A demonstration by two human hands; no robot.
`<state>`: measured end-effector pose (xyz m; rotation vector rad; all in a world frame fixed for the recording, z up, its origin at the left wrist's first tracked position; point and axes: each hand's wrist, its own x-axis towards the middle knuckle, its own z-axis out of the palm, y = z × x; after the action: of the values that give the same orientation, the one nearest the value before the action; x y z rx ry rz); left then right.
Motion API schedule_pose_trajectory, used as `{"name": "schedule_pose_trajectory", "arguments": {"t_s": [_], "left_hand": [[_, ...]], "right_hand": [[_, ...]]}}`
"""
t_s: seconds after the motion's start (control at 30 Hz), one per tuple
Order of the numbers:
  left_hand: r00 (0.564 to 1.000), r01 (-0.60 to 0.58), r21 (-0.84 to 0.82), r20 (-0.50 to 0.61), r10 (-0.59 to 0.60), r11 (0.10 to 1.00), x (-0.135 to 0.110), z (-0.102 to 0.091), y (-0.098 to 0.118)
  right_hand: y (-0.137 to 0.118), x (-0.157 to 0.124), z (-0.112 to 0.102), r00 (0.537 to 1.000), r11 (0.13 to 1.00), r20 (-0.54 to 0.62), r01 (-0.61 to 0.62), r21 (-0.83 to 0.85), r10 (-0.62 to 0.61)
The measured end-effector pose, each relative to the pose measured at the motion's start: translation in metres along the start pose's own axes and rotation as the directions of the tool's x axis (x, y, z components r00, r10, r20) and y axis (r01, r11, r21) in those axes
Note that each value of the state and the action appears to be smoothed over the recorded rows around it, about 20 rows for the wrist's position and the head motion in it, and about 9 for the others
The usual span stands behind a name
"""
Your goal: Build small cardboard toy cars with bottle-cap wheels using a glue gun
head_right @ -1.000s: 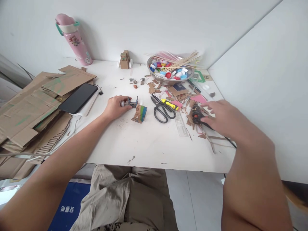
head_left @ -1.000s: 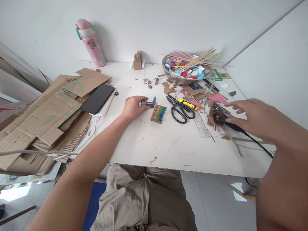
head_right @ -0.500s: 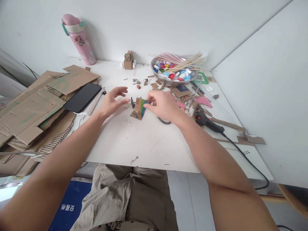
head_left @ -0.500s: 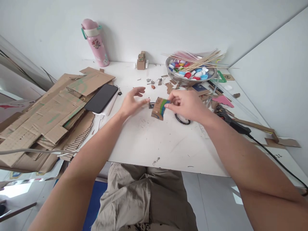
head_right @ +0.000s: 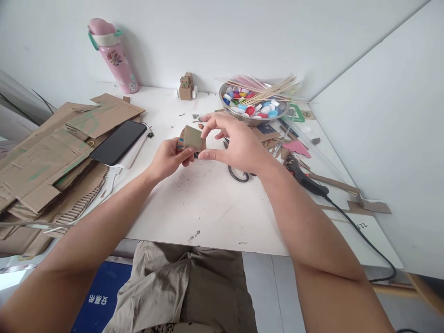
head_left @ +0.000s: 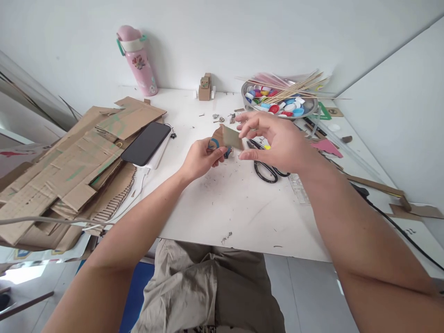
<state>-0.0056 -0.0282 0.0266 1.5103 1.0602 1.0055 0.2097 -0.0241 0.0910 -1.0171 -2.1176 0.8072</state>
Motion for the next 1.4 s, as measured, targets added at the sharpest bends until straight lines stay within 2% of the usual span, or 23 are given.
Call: {"name": "schedule_pose_trajectory", "arguments": {"t_s": [0.13, 0.27, 0.4, 0.5, 0.6, 0.67, 0.7, 0.77, 0.83, 0.87, 0.97, 1.07, 1.13, 1.2, 1.27, 1.33, 1.4], "left_hand": [[0.999, -0.024, 0.014, 0.028, 0.023, 1.0, -0.003, 0.004, 0.002], [0.989, -0.088, 0.004, 0.116, 0.087, 0.996, -0.008, 0.009, 0.006], [0.973, -0.079, 0.023, 0.22, 0.072, 0.997, -0.009, 0.008, 0.007], [0.955, -0.082, 0.011, 0.287, 0.075, 0.997, -0.012, 0.01, 0.005], [0.953, -0.083, -0.054, 0.289, 0.095, 0.995, -0.016, 0.015, 0.004], [0.969, -0.077, -0.107, 0.226, 0.099, 0.991, -0.016, 0.014, 0.004], [0.982, -0.083, -0.145, 0.159, 0.106, 0.986, -0.015, 0.011, 0.005], [0.992, -0.125, -0.247, -0.045, 0.117, 0.961, -0.009, 0.0, 0.007], [0.955, -0.174, -0.36, -0.289, 0.067, 0.917, -0.001, -0.016, 0.01], [0.933, -0.168, -0.402, -0.359, 0.014, 0.9, 0.004, -0.023, 0.01], [0.897, -0.084, -0.454, -0.422, -0.131, 0.887, 0.014, -0.035, 0.004], [0.909, 0.077, -0.295, -0.371, -0.189, 0.952, 0.016, -0.029, -0.007], [0.931, 0.144, -0.02, -0.335, -0.142, 0.989, 0.015, -0.02, -0.013], [0.955, 0.168, 0.291, -0.287, -0.081, 0.942, 0.015, -0.014, -0.017], [0.975, 0.155, 0.517, -0.217, -0.046, 0.842, 0.016, -0.01, -0.019], [0.989, 0.115, 0.627, -0.148, -0.028, 0.771, 0.017, -0.01, -0.021], [0.995, 0.069, 0.652, -0.098, -0.006, 0.755, 0.019, -0.01, -0.022]], "right_hand": [[0.007, 0.003, -0.001, 0.995, 0.981, 0.103, -0.025, 0.19, 0.005], [0.005, 0.002, 0.002, 0.986, 0.995, 0.165, -0.005, 0.099, -0.012], [0.0, -0.001, -0.006, 0.97, 0.999, 0.237, -0.047, 0.006, 0.044], [-0.003, -0.002, -0.015, 0.957, 0.994, 0.272, -0.106, 0.011, 0.099], [-0.004, -0.002, -0.023, 0.939, 0.982, 0.31, -0.177, 0.071, 0.147], [-0.003, -0.003, -0.028, 0.943, 0.973, 0.288, -0.204, 0.108, 0.165], [-0.002, -0.003, -0.031, 0.951, 0.971, 0.258, -0.205, 0.121, 0.169], [0.0, -0.004, -0.034, 0.971, 0.971, 0.17, -0.191, 0.146, 0.166], [0.003, -0.003, -0.036, 0.984, 0.972, 0.084, -0.171, 0.164, 0.159], [0.005, -0.003, -0.036, 0.986, 0.973, 0.048, -0.163, 0.162, 0.157], [0.012, -0.001, -0.035, 0.987, 0.983, -0.036, -0.153, 0.1, 0.157], [0.019, 0.002, -0.032, 0.985, 0.99, -0.094, -0.143, 0.003, 0.143], [0.021, 0.003, -0.029, 0.986, 0.989, -0.102, -0.137, -0.061, 0.13], [0.023, 0.003, -0.025, 0.988, 0.983, -0.096, -0.136, -0.121, 0.124], [0.025, 0.002, -0.021, 0.988, 0.975, -0.091, -0.136, -0.175, 0.122], [0.027, 0.002, -0.017, 0.989, 0.963, -0.093, -0.134, -0.232, 0.115], [0.029, 0.002, -0.012, 0.99, 0.945, -0.093, -0.131, -0.298, 0.108]]}}
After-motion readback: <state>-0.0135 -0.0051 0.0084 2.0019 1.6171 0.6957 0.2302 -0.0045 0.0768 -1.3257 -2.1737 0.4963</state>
